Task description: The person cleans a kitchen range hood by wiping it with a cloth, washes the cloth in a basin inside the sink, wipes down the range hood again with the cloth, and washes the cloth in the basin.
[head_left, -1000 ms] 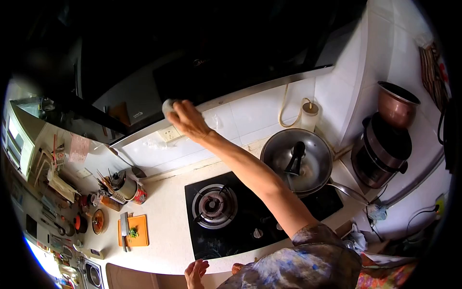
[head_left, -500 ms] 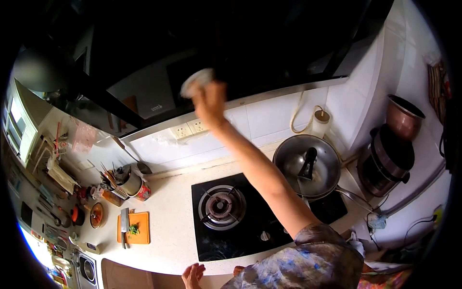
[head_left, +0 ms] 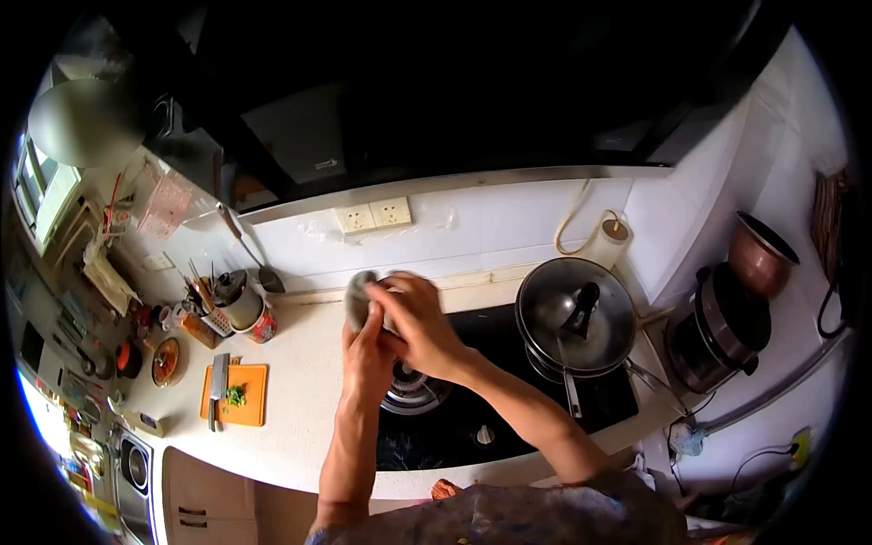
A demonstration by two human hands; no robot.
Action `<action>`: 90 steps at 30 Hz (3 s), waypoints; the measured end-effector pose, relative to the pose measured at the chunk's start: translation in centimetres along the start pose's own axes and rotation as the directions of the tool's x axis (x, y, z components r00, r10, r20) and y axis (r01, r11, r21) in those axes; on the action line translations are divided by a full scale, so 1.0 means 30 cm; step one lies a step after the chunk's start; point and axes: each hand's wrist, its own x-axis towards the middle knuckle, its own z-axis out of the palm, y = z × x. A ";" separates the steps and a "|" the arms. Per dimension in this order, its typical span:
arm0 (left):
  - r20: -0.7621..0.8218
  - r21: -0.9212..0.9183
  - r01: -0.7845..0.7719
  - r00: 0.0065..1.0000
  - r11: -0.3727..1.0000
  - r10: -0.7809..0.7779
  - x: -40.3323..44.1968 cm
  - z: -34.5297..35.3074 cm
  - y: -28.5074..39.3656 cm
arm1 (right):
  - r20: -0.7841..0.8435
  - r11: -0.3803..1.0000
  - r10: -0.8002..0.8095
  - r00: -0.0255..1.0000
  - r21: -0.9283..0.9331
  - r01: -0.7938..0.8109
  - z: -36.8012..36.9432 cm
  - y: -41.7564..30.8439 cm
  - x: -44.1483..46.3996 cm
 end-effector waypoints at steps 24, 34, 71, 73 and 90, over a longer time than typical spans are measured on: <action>0.614 0.594 -0.585 -0.114 -0.552 0.781 0.667 0.231 0.317 | -0.297 0.637 0.771 0.564 0.403 -0.657 -0.323 -0.109 -0.576; 0.989 -0.096 -0.507 -0.148 -0.856 -0.023 0.712 0.315 0.114 | -0.316 0.783 0.618 0.720 0.328 -0.529 -0.325 -0.069 -0.386; 0.931 0.214 -0.565 -0.128 -0.797 0.341 0.715 0.637 -0.093 | -0.209 0.572 0.804 0.557 0.527 -0.629 -0.610 -0.078 -0.649; 0.804 0.541 -0.376 -0.033 -0.752 0.594 0.711 0.537 0.067 | -0.217 0.570 0.805 0.552 0.540 -0.619 -0.620 -0.074 -0.658; 0.718 0.623 -0.706 0.348 -0.336 0.603 0.667 0.437 0.232 | -0.187 0.629 0.758 0.625 0.465 -0.623 -0.590 -0.078 -0.615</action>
